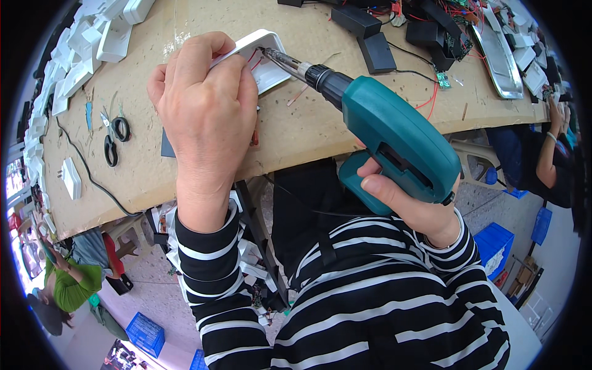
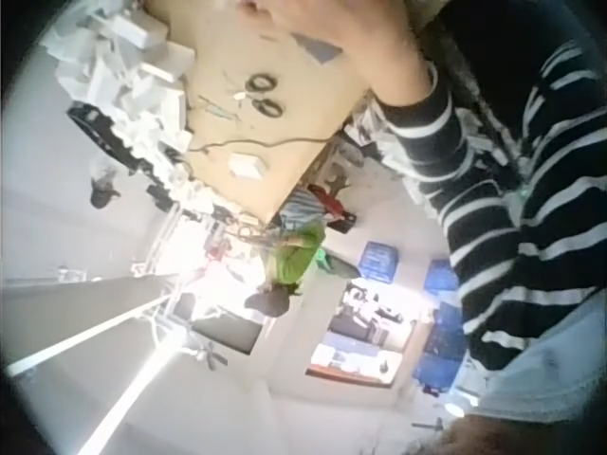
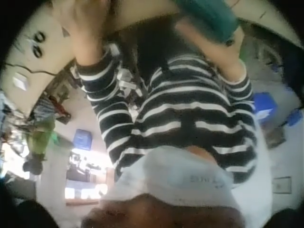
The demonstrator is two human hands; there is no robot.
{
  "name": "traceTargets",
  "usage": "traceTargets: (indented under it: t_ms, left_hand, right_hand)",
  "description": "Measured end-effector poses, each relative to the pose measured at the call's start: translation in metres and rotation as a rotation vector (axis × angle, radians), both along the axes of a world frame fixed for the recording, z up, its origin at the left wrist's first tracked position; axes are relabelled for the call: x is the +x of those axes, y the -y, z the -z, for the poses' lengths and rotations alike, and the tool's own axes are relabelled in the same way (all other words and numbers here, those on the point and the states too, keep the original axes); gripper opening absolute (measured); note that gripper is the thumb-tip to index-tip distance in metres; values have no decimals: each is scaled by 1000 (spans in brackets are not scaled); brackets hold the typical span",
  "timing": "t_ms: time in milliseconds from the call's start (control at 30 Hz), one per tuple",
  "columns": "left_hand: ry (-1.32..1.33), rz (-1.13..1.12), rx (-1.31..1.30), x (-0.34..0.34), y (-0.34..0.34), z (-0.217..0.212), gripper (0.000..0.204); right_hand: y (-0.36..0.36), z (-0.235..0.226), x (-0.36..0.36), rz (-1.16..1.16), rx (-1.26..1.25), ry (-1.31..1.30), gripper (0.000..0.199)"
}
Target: Soldering wires or electronic components into small white plastic housings using a handheld soldering gun at a workstation.
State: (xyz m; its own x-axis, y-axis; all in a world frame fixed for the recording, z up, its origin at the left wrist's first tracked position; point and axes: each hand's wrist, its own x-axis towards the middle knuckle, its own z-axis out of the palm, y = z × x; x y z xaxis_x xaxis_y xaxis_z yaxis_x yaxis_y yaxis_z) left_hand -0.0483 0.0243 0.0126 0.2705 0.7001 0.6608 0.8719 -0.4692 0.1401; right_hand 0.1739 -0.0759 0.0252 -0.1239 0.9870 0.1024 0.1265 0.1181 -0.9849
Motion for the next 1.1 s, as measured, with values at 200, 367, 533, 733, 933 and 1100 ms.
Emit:
traceTargets:
  t_ms: [200, 367, 533, 733, 933, 1100]
  left_hand:
    - [0, 3, 10, 0, 0, 0, 1]
    - [-3, 4, 10, 0, -1, 1, 1]
    - [6, 9, 21, 1, -1, 1, 2]
    - [14, 0, 18, 2, -1, 1, 2]
    - [-5, 4, 1, 1, 0, 0, 2]
    - [1, 7, -5, 0, 1, -2, 2]
  right_hand:
    - [4, 1, 2, -1, -24, 32, 40]
    - [9, -1, 7, 13, -84, -23, 44]
    - [22, -5, 17, 26, -88, -40, 48]
    - [18, -10, 35, -213, -63, 48, 67]
    - [20, -8, 39, -220, -21, 24, 67]
    - [23, -2, 35, -156, -85, 59, 64]
